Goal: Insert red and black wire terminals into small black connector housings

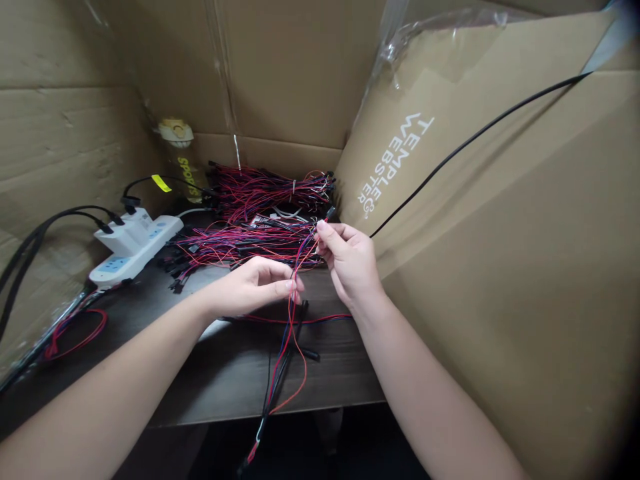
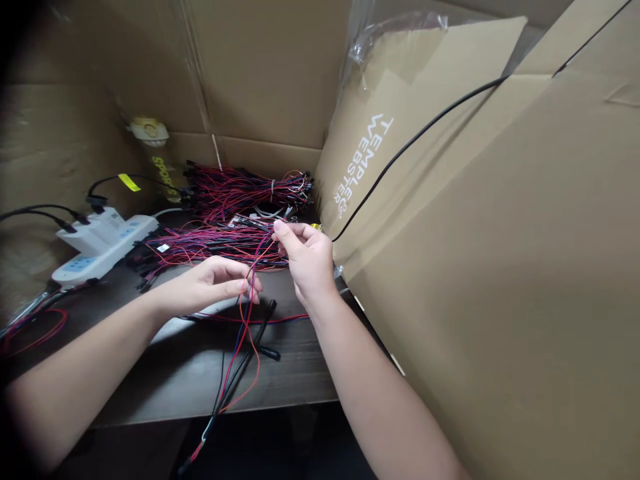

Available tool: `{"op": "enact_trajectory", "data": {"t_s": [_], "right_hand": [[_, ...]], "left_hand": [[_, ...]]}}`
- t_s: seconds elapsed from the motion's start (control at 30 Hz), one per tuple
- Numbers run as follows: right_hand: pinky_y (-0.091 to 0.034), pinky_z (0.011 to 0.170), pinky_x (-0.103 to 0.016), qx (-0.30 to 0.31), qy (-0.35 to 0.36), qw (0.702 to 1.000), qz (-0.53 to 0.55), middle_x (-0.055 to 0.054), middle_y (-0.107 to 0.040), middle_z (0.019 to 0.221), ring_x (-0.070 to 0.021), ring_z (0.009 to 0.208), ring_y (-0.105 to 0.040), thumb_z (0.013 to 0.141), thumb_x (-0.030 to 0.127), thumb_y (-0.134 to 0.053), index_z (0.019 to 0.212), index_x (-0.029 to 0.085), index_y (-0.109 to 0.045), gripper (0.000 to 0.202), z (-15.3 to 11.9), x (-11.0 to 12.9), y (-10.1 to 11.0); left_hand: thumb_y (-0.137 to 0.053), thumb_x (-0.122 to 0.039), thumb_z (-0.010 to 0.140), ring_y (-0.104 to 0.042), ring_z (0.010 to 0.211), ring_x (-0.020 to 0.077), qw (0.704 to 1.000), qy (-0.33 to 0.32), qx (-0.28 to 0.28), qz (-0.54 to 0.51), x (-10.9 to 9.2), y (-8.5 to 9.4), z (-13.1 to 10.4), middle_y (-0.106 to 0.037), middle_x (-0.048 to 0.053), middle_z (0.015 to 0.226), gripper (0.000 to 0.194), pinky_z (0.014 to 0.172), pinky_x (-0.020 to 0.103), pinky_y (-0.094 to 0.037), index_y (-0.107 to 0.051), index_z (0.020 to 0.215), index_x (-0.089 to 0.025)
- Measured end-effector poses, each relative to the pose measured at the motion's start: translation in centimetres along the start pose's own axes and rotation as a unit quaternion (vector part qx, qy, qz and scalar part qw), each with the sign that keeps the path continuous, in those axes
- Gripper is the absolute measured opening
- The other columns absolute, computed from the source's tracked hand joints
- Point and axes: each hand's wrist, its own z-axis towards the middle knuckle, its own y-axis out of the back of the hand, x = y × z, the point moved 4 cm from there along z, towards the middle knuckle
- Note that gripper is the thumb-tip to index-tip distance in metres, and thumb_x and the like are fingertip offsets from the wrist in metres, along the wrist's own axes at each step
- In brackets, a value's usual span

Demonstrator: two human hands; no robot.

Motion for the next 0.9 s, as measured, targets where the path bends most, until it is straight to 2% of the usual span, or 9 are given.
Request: {"op": "enact_trajectory", "data": {"t_s": [0.17, 0.3, 0.37, 0.47, 0.53, 0.7, 0.9], "right_hand": [[-0.045, 0.065, -0.024, -0.003, -0.016, 1.000, 0.006, 0.001, -0.067, 0.073, -0.0071, 0.063, -0.054, 0.067, 0.042, -0.090, 0.074, 0.016, -0.068, 0.035, 0.8, -0.5, 0.4], [-0.043, 0.063, -0.023, 0.015, -0.048, 0.999, 0.019, 0.001, -0.067, 0.072, -0.0064, 0.063, -0.053, 0.066, 0.042, -0.092, 0.073, 0.015, -0.068, 0.037, 0.4, -0.8, 0.2], [-0.042, 0.062, -0.023, 0.055, -0.071, 0.996, 0.006, 0.001, -0.067, 0.071, -0.0064, 0.061, -0.053, 0.068, 0.042, -0.092, 0.073, 0.015, -0.069, 0.036, -0.2, -1.2, -0.3], [-0.042, 0.065, -0.024, 0.180, -0.105, 0.977, -0.041, -0.001, -0.069, 0.071, -0.0084, 0.064, -0.057, 0.074, 0.045, -0.087, 0.075, 0.014, -0.071, 0.034, -1.4, -1.9, -1.6], [-0.043, 0.067, -0.023, 0.232, -0.121, 0.963, -0.057, -0.001, -0.070, 0.073, -0.0091, 0.068, -0.059, 0.076, 0.047, -0.086, 0.077, 0.014, -0.072, 0.035, -2.1, -2.2, -2.3], [-0.042, 0.066, -0.022, 0.258, -0.155, 0.950, -0.078, 0.002, -0.065, 0.073, -0.0072, 0.066, -0.052, 0.066, 0.048, -0.092, 0.077, 0.015, -0.071, 0.040, -3.6, -2.7, -3.5], [-0.038, 0.060, -0.022, 0.355, -0.179, 0.909, -0.129, 0.002, -0.062, 0.070, -0.0081, 0.063, -0.049, 0.071, 0.050, -0.088, 0.079, 0.014, -0.072, 0.041, -5.5, -3.7, -4.5]], "left_hand": [[-0.064, -0.053, 0.095, -0.070, 0.079, 0.0179, 1.000, 0.005, 0.002, -0.017, -0.1, -0.5, 0.1, -0.077, 0.010, 0.086, 0.040, 0.080, 0.030, -0.056, -0.075, 0.088, -0.015], [-0.067, -0.052, 0.094, -0.066, 0.074, 0.0158, 0.999, -0.003, -0.037, -0.035, 0.1, -0.1, 0.2, -0.074, 0.008, 0.078, 0.039, 0.079, 0.030, -0.054, -0.069, 0.080, -0.015], [-0.067, -0.051, 0.094, -0.065, 0.072, 0.0155, 0.997, 0.000, -0.060, -0.057, 0.3, 0.3, 0.2, -0.072, 0.008, 0.075, 0.039, 0.078, 0.030, -0.052, -0.067, 0.078, -0.015], [-0.068, -0.051, 0.092, -0.064, 0.074, 0.0167, 0.990, 0.005, -0.088, -0.109, 0.8, 1.2, 0.3, -0.070, 0.008, 0.074, 0.039, 0.077, 0.030, -0.051, -0.067, 0.078, -0.015], [-0.068, -0.048, 0.091, -0.063, 0.074, 0.0166, 0.986, 0.012, -0.112, -0.124, 1.2, 1.9, 0.4, -0.068, 0.008, 0.074, 0.037, 0.075, 0.030, -0.049, -0.066, 0.076, -0.014], [-0.066, -0.040, 0.087, -0.048, 0.062, 0.0122, 0.970, 0.003, -0.216, -0.114, 1.6, 3.4, 0.7, -0.054, 0.002, 0.065, 0.030, 0.059, 0.024, -0.040, -0.062, 0.071, -0.015], [-0.062, -0.027, 0.084, -0.041, 0.058, 0.0101, 0.924, -0.027, -0.330, -0.189, 1.1, 4.3, 0.3, -0.045, -0.001, 0.063, 0.023, 0.056, 0.023, -0.035, -0.054, 0.065, -0.016]]}}
